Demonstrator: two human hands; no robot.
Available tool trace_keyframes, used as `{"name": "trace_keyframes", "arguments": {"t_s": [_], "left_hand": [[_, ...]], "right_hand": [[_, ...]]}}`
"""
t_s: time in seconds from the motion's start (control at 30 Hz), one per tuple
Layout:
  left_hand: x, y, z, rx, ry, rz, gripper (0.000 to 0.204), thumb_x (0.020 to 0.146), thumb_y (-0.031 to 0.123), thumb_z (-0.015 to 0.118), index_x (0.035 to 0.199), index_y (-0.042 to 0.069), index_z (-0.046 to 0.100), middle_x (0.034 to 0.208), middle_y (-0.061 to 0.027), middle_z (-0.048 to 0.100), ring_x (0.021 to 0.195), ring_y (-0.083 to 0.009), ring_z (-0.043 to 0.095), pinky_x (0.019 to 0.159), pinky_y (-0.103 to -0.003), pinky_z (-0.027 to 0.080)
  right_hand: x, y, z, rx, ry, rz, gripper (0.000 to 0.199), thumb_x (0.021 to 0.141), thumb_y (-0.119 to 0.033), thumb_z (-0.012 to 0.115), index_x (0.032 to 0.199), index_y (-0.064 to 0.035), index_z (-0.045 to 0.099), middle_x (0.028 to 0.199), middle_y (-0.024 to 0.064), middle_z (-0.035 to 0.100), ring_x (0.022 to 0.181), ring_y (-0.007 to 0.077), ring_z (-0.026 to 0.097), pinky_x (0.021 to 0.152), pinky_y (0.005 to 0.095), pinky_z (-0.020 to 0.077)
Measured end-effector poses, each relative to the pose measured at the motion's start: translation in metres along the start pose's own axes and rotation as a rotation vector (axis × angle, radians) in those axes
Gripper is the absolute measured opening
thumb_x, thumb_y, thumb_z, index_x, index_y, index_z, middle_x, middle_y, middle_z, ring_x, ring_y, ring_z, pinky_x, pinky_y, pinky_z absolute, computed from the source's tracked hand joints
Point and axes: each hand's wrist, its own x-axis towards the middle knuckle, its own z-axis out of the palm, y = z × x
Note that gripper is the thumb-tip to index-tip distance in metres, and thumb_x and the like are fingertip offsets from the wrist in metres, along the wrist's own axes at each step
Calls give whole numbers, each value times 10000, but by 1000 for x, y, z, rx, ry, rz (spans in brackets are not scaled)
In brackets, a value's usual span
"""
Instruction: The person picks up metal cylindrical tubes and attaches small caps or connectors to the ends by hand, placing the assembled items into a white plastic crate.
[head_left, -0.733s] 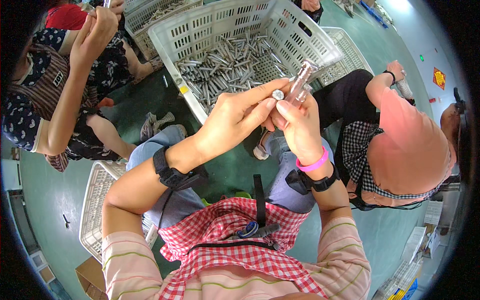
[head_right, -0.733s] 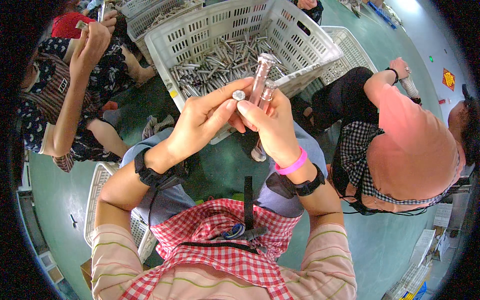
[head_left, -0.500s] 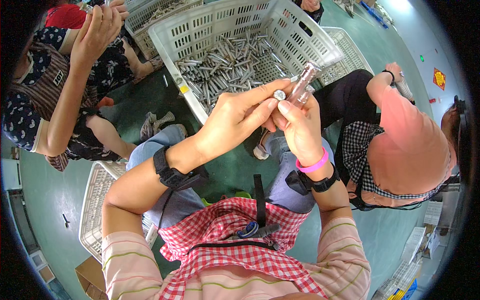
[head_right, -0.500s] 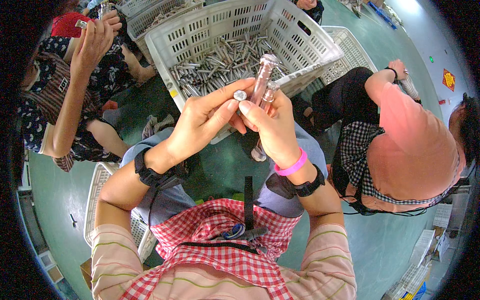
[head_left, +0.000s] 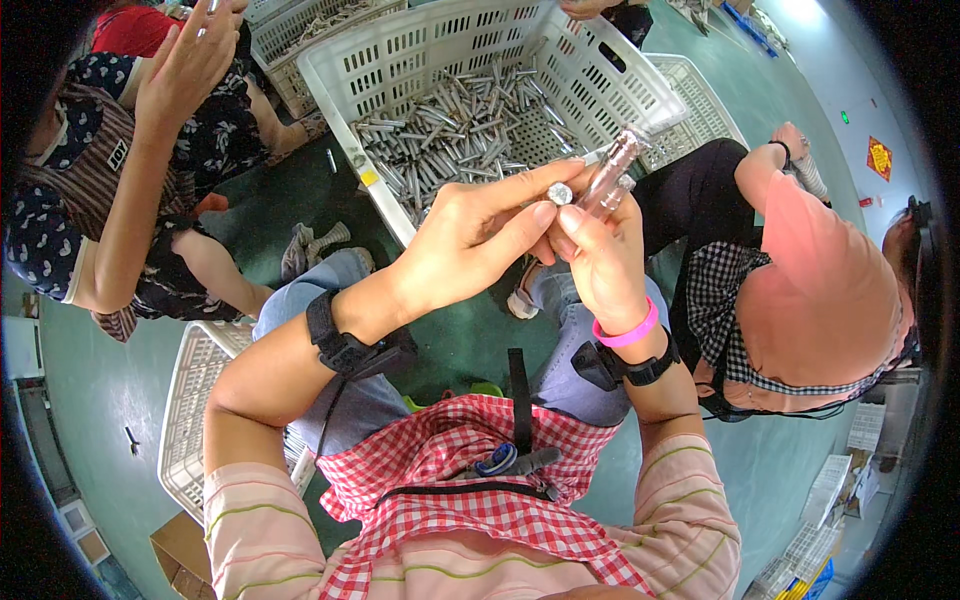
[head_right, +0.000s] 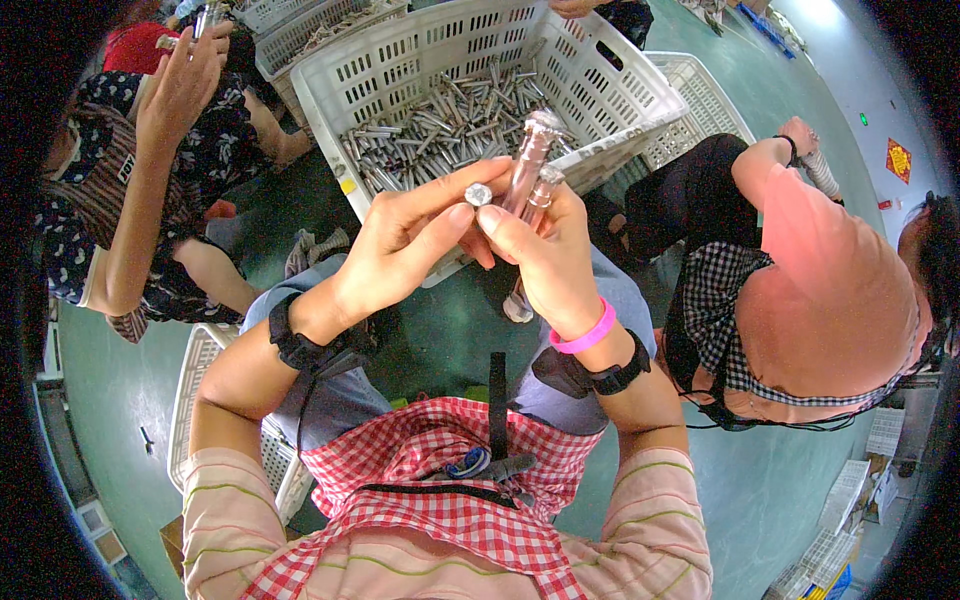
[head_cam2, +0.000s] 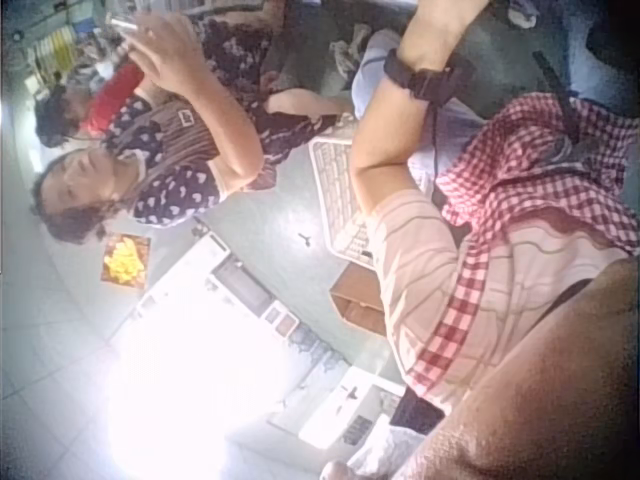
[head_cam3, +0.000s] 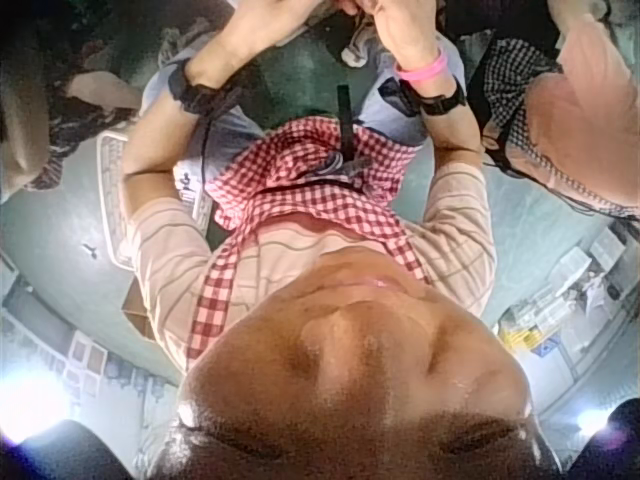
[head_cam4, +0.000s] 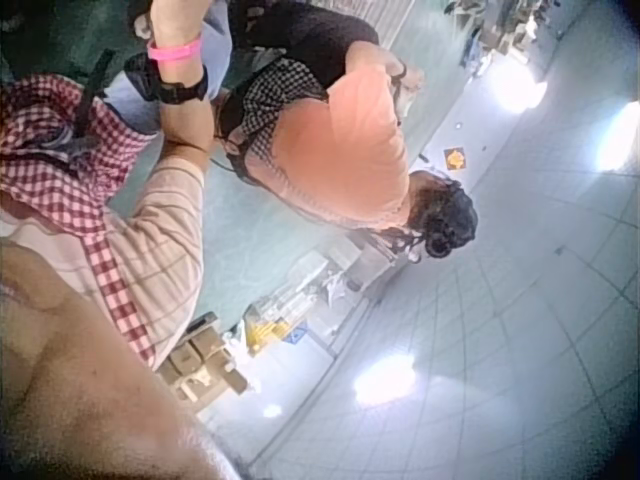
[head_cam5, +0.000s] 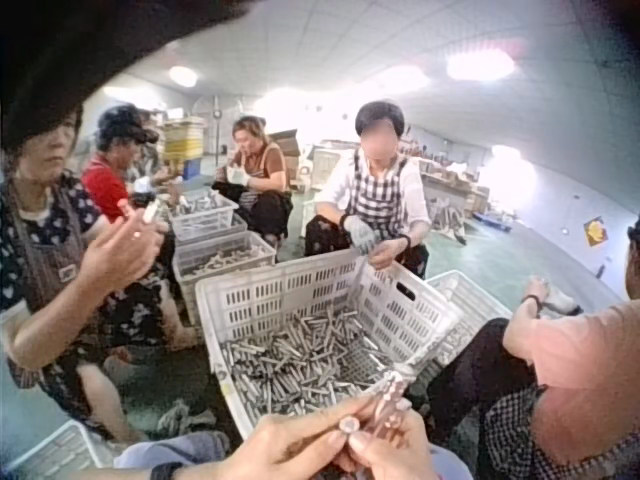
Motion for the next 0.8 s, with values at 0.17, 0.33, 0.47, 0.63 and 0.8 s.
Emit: {"name": "trace_keyframes", "arguments": {"t_s": [0.17, 0.33, 0.47, 0.63, 0.8], "left_hand": [[0, -1, -1, -51, -31, 30, 397, 918, 130, 380, 1290, -5, 362, 1161, -109, 527, 736, -161, 582, 712, -291, 488], [1, -1, -1, -74, -32, 14, 408, 923, 189, 378, 1281, -6, 379, 1143, -112, 536, 730, -158, 582, 706, -287, 486], [1, -1, 0, -102, -27, -8, 402, 926, 194, 377, 1276, -4, 389, 1133, -108, 541, 727, -157, 582, 707, -286, 486], [0, -1, 0, -114, -32, 2, 385, 926, 167, 380, 1273, -1, 396, 1119, -105, 547, 735, -153, 587, 713, -285, 488], [-1, 0, 0, -111, -36, 16, 377, 924, 144, 379, 1271, -1, 398, 1107, -103, 554, 738, -150, 593, 713, -283, 490]], "right_hand": [[-1, 0, -3, -39, 15, 17, 176, 784, -158, 608, 893, -24, 569, 673, -47, 506, 544, 16, 412, 477, 172, 305], [-2, -2, 0, -29, -5, -16, 144, 785, -119, 604, 884, -25, 557, 703, -29, 531, 590, 37, 473, 515, 186, 370], [-3, -2, -1, -26, -16, -29, 138, 785, -102, 602, 887, -25, 550, 717, -24, 539, 614, 46, 497, 535, 195, 395], [-3, -1, -2, -35, -14, -32, 149, 784, -105, 607, 892, -21, 547, 725, -23, 543, 616, 44, 496, 531, 192, 396], [-4, -1, -3, -41, -27, -29, 153, 785, -105, 608, 897, -18, 551, 728, -21, 548, 612, 42, 495, 530, 191, 396]]}}
